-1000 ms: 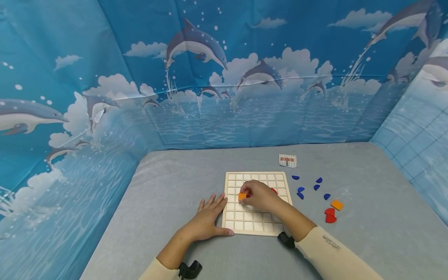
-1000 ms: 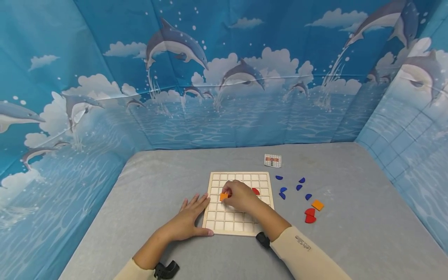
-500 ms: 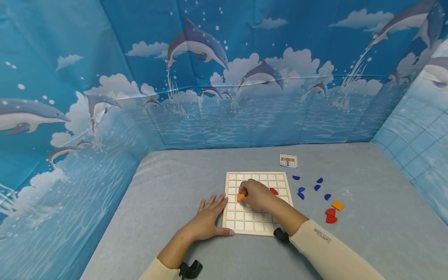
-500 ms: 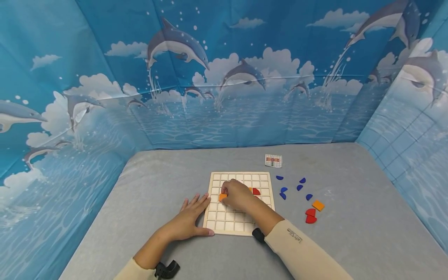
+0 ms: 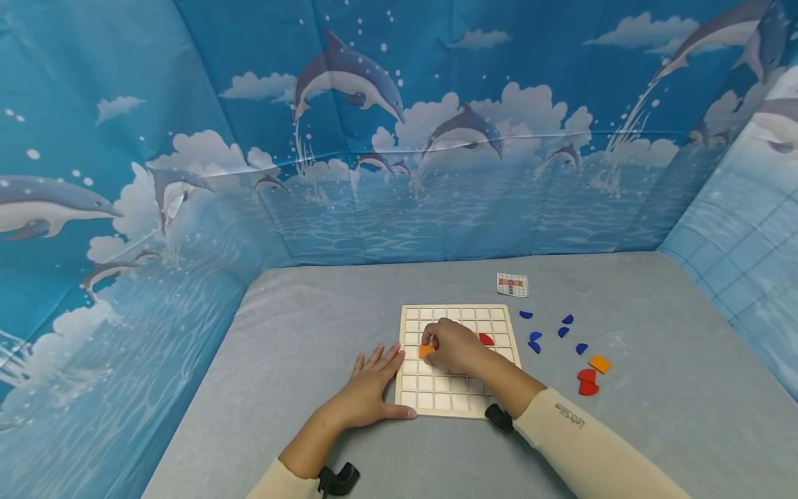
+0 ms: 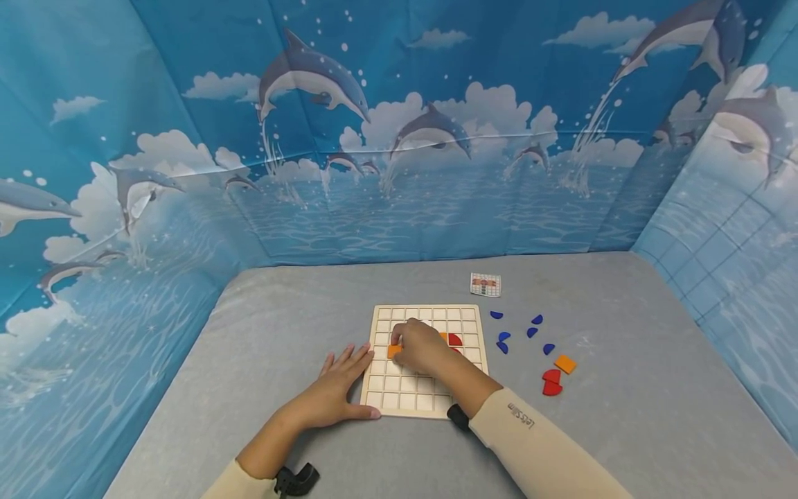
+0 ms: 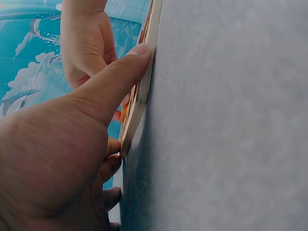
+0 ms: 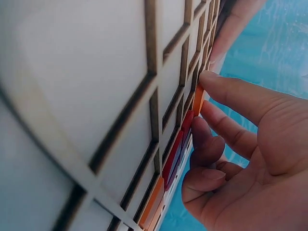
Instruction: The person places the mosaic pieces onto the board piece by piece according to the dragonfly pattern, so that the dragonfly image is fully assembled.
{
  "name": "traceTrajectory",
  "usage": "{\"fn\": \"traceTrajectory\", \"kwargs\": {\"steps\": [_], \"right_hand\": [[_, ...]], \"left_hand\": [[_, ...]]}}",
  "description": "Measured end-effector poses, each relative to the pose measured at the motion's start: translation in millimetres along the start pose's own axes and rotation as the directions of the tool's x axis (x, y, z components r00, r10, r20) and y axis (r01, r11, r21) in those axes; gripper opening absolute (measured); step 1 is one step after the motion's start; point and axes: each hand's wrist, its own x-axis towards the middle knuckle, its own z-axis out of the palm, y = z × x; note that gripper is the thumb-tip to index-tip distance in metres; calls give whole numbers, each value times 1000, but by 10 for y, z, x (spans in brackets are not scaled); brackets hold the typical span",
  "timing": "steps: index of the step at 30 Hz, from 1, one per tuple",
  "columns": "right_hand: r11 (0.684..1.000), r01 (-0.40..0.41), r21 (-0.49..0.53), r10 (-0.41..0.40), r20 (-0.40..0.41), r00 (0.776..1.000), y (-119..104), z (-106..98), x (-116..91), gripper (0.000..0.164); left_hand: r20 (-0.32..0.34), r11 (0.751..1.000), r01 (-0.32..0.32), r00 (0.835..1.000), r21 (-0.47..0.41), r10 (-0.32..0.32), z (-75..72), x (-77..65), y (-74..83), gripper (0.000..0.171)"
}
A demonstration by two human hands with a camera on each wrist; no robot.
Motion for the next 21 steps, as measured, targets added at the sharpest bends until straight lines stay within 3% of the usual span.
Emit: {"fn": "traceTrajectory", "kwargs": {"steps": [11,21], "right_hand": [[1000,-16,26,16,5,1000,-24,-30,-19,21],[961,-24,276,28,-9,1000,59,-181,-74,21]], "left_hand": [[-4,1000,-10,1000,7,10,-9,-12,3,108],[-3,1000,-2,1000,0,2,-5,-4,12,108]]}}
